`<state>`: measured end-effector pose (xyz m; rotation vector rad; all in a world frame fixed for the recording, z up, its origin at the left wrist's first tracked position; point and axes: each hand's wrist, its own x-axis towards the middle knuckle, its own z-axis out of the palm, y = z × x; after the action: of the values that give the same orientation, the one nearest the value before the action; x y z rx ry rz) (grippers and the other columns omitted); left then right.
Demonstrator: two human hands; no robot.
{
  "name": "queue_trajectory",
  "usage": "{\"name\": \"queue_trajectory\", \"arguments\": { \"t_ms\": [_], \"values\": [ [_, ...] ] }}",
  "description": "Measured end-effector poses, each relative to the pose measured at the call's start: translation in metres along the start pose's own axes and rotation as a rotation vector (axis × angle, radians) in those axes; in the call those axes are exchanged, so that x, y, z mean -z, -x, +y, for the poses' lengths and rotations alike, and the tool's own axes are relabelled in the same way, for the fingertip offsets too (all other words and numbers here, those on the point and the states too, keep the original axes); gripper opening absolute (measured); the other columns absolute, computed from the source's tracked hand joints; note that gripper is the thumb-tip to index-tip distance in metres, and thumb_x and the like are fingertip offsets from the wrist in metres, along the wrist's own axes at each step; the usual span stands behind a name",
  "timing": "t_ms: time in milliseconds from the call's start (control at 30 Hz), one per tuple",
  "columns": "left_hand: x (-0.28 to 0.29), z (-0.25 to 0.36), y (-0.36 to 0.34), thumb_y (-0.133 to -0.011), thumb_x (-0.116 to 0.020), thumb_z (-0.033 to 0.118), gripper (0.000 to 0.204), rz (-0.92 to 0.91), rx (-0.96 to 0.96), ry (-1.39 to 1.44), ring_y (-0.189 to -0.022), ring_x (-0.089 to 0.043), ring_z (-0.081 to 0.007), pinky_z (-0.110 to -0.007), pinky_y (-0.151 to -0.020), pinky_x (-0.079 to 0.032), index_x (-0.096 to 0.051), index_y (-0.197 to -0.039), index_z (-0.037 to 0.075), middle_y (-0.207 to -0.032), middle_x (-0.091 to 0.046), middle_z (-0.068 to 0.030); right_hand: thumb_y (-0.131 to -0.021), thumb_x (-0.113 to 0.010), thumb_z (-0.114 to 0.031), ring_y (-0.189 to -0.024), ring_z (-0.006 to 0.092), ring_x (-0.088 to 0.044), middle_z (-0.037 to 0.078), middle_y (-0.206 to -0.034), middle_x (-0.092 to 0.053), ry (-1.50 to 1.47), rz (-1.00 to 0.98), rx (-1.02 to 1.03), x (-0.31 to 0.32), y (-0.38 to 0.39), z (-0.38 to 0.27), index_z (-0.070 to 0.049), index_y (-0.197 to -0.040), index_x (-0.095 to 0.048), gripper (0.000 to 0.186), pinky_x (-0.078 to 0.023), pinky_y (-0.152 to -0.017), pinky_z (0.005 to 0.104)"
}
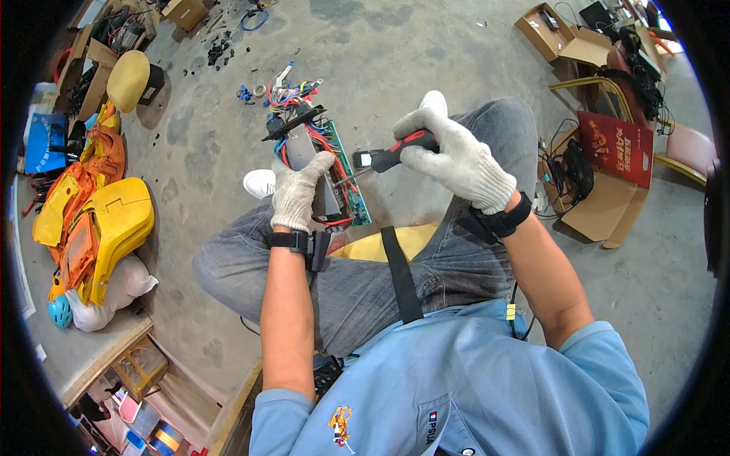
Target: The recorder is using a screwdriver to remove or tighten screws on a circuit board assembly.
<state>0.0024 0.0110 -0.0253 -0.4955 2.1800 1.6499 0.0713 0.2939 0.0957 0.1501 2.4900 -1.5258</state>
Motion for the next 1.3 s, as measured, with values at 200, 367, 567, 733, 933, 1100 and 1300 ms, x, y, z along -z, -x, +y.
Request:
{"name": "queue_trajectory", "arguments": {
  "t_ms": [200, 367, 567, 733, 933, 1100, 1300],
  "values": [
    [0.002, 0.002, 0.005, -0.081, -0.097, 0.025, 0.080, -0.003, -0.009, 0.040, -0.095, -0.073, -0.0214, -0.038, -0.079, -0.063, -0.054, -0.144, 0.003, -0.118, -0.071, -0.0103, -0.099, -0.071, -0.030, -0.116, 0.0350, -0.072, 0.018, -0.120, -0.073, 0.083, -0.110, -0.079, 0.004, -0.008, -0.022, -0.007, -0.128, -0.069, 0.037, -0.057, -0.100, 0.0408],
    [0.000, 0.006, 0.005, -0.078, -0.099, 0.029, 0.087, 0.003, -0.010, 0.024, -0.096, -0.073, -0.0237, -0.039, -0.081, -0.063, -0.052, -0.144, -0.001, -0.120, -0.071, -0.0138, -0.101, -0.070, -0.027, -0.113, 0.0364, -0.073, 0.017, -0.116, -0.072, 0.117, -0.019, 0.214, 0.002, -0.006, -0.006, -0.007, -0.124, -0.070, 0.031, -0.058, -0.095, 0.0420],
    [-0.002, 0.008, 0.008, -0.081, -0.097, 0.025, 0.084, 0.009, 0.012, 0.017, -0.098, -0.073, -0.0222, -0.039, -0.084, -0.064, -0.051, -0.147, 0.002, -0.121, -0.071, -0.0103, -0.100, -0.070, -0.023, -0.112, 0.0349, -0.072, 0.015, -0.117, -0.072, 0.186, 0.007, 0.047, 0.001, -0.007, -0.030, -0.008, -0.118, -0.071, 0.024, -0.057, -0.096, 0.0428],
    [-0.003, 0.007, 0.006, -0.081, -0.097, 0.026, 0.084, 0.015, 0.004, 0.002, -0.098, -0.073, -0.0220, -0.038, -0.085, -0.064, -0.051, -0.147, 0.003, -0.121, -0.071, -0.0102, -0.099, -0.071, -0.024, -0.113, 0.0322, -0.073, 0.013, -0.119, -0.073, 0.224, -0.014, 0.247, 0.001, -0.012, -0.004, -0.010, -0.119, -0.071, 0.025, -0.058, -0.098, 0.0421],
    [-0.002, 0.004, 0.004, -0.081, -0.097, 0.025, 0.083, -0.033, 0.005, 0.092, -0.099, -0.073, -0.0217, -0.038, -0.085, -0.063, -0.052, -0.147, 0.003, -0.121, -0.071, -0.0104, -0.101, -0.065, -0.017, -0.111, 0.0330, -0.072, 0.012, -0.115, -0.074, 0.082, 0.015, 0.202, -0.001, -0.008, -0.015, -0.012, -0.120, -0.073, 0.021, -0.057, -0.095, 0.0435],
    [-0.003, 0.004, 0.005, -0.080, -0.097, 0.024, 0.083, 0.018, -0.029, 0.040, -0.099, -0.073, -0.0219, -0.038, -0.084, -0.063, -0.054, -0.147, 0.005, -0.121, -0.071, -0.0099, -0.096, -0.070, -0.020, -0.111, 0.0325, -0.073, 0.014, -0.125, -0.072, 0.113, -0.001, 0.199, 0.000, -0.012, -0.003, -0.011, -0.125, -0.071, 0.030, -0.058, -0.099, 0.0416],
    [-0.003, 0.004, 0.004, -0.074, -0.101, 0.036, 0.097, 0.001, -0.030, 0.042, -0.095, -0.072, -0.0244, -0.038, -0.083, -0.062, -0.050, -0.146, -0.004, -0.119, -0.072, -0.0152, -0.099, -0.066, -0.016, -0.109, 0.0336, -0.073, 0.013, -0.121, -0.073, 0.206, 0.102, 0.113, -0.006, -0.007, -0.012, -0.010, -0.122, -0.072, 0.024, -0.056, -0.097, 0.0420]
  ]
}}
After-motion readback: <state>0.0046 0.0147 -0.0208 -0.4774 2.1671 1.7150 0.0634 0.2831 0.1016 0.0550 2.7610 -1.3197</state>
